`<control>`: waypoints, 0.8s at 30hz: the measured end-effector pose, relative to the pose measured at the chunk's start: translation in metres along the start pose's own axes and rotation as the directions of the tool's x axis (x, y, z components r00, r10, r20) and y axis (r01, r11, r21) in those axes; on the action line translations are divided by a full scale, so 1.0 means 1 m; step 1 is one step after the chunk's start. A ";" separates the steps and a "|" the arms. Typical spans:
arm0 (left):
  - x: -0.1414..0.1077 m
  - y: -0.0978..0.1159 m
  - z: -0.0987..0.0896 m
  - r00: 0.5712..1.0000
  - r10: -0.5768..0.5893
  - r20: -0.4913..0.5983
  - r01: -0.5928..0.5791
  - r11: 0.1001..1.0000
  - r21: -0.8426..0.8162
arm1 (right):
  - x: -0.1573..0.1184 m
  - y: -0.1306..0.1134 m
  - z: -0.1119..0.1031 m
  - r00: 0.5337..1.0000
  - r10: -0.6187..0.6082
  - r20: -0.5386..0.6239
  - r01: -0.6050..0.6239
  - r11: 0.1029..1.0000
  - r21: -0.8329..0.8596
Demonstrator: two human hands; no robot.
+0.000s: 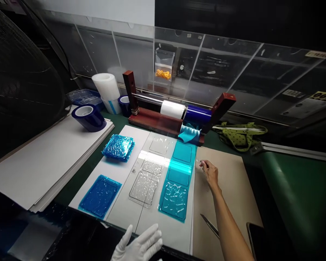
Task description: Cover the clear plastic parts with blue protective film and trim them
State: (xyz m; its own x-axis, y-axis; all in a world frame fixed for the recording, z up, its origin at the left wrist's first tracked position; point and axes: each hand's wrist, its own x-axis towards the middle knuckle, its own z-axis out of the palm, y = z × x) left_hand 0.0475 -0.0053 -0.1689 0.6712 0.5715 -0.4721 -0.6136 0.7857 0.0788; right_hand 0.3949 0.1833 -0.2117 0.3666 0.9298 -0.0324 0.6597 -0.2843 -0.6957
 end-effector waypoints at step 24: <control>-0.072 -0.021 0.067 0.683 0.556 0.473 -0.253 -0.427 0.868 | -0.295 -0.117 -0.040 0.997 -0.082 0.009 0.071 0.908 0.413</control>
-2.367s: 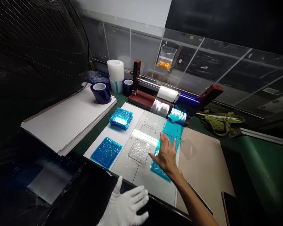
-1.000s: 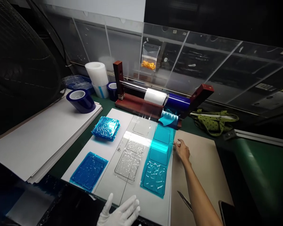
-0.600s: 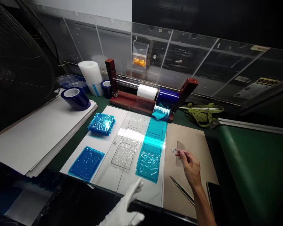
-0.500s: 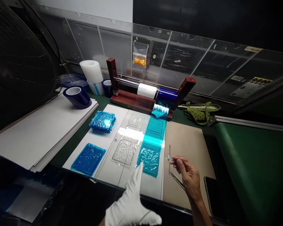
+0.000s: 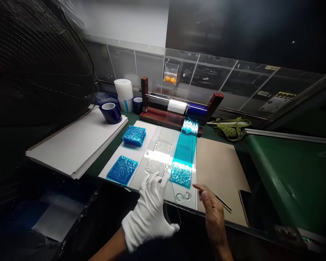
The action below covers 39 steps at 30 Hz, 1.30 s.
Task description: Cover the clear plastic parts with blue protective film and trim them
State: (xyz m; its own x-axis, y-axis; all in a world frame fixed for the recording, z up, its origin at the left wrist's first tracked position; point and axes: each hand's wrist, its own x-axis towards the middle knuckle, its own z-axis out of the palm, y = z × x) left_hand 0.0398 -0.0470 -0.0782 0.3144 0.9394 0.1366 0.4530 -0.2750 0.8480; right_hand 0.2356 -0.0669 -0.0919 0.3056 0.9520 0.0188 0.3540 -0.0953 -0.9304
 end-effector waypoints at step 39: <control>-0.046 -0.001 -0.034 0.999 0.006 -0.035 0.012 0.881 0.473 | -0.031 -0.041 0.052 0.907 0.091 0.412 -0.205 0.949 0.241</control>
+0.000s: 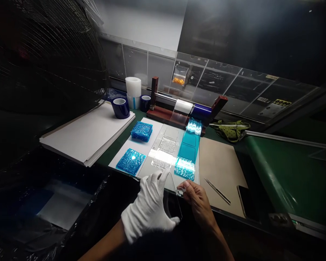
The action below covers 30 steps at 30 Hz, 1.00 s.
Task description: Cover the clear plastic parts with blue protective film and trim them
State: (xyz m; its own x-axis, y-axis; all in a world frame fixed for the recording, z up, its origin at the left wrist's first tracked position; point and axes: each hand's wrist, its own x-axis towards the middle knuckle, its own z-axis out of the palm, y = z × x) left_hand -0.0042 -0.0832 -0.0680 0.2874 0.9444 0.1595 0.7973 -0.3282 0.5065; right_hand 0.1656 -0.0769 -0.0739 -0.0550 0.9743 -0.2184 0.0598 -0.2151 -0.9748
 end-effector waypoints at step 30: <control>-0.019 0.005 -0.056 0.987 0.107 -0.123 -0.087 0.984 0.154 | -0.014 -0.042 0.013 0.999 0.051 0.003 -0.045 0.846 0.531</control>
State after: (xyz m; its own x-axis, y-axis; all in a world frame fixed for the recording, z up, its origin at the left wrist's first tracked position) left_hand -0.0353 -0.1022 -0.0208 0.3036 0.8991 0.3155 0.8412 -0.4084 0.3544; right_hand 0.1510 -0.0827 -0.0302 -0.0551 0.9619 -0.2677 -0.4764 -0.2609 -0.8396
